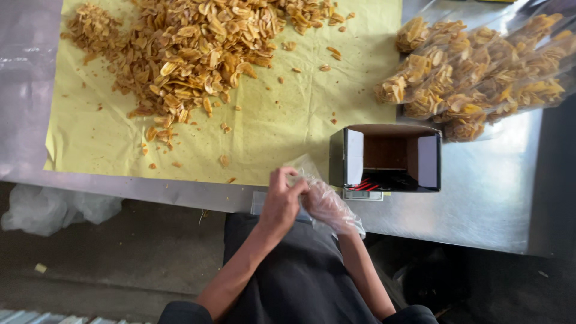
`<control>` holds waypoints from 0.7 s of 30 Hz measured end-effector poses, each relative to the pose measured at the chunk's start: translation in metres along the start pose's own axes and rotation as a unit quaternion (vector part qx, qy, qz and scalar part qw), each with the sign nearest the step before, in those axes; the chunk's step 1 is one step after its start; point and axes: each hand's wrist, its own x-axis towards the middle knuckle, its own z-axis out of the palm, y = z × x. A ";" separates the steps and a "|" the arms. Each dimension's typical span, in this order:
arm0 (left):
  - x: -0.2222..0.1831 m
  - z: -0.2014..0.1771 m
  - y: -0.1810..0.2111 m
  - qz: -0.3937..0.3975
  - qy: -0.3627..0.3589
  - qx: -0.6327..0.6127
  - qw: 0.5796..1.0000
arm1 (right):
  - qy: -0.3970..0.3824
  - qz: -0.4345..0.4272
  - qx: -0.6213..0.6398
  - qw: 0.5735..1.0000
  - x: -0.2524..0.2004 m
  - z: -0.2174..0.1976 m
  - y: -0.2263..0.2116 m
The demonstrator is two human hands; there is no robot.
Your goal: The person scoops dried fruit slices from a large pile on a yellow sheet into small clear plastic bags. The filled bags are then placed into a cardboard box on a stainless steel table.
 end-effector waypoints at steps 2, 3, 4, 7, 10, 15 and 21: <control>-0.004 -0.012 -0.016 -0.062 0.002 0.020 0.998 | -0.056 0.027 -0.036 0.997 -0.003 -0.004 -0.030; -0.008 -0.018 -0.021 -0.079 -0.001 0.034 0.996 | -0.049 0.017 -0.059 0.997 -0.001 -0.009 -0.041; -0.012 -0.025 -0.027 -0.096 -0.003 0.047 0.994 | -0.041 0.006 -0.083 0.996 0.003 -0.013 -0.051; -0.025 -0.034 -0.036 -0.113 -0.019 0.088 0.989 | 0.040 -0.058 -0.046 0.996 0.019 -0.023 -0.067; -0.039 -0.045 -0.040 -0.143 -0.044 0.085 0.985 | 0.075 -0.117 0.027 0.990 0.039 -0.034 -0.084; -0.039 -0.078 -0.062 -0.216 -0.036 0.055 0.974 | -0.108 0.102 0.208 0.967 0.100 -0.061 -0.109; -0.039 -0.117 -0.091 -0.222 -0.031 0.024 0.974 | 0.139 -0.034 0.099 0.985 0.258 -0.041 -0.074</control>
